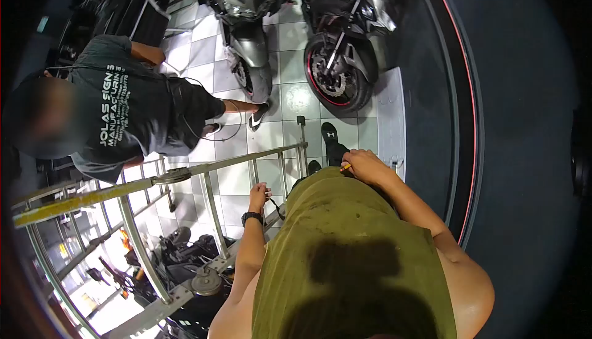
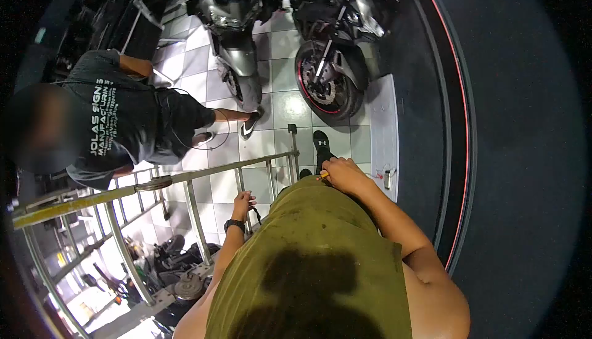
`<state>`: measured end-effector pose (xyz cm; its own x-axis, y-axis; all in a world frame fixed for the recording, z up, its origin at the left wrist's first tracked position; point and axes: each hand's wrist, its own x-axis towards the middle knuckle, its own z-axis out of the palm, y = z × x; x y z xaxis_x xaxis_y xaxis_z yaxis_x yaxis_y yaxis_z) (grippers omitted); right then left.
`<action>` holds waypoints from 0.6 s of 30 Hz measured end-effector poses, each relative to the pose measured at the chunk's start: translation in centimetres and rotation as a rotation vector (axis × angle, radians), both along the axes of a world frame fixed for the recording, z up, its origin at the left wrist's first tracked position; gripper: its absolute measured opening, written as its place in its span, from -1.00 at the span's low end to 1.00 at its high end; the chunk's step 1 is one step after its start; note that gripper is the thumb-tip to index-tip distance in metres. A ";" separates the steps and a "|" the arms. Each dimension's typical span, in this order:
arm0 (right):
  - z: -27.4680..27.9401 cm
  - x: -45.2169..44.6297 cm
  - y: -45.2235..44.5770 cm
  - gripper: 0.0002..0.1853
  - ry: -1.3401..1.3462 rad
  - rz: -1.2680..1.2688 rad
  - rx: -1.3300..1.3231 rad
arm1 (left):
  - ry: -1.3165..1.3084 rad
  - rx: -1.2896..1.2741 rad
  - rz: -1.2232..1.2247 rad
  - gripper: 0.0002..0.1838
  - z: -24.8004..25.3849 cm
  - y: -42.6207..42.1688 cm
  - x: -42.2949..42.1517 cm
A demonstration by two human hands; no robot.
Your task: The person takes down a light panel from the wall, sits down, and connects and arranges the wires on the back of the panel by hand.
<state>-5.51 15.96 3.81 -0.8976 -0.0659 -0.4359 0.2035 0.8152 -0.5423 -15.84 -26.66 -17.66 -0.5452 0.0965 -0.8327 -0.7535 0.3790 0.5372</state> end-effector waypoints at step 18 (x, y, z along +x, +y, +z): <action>0.8 -16.3 16.9 -0.82 0.082 0.212 -0.018 | 0.197 0.031 0.368 -0.66 2.8 13.7 -3.6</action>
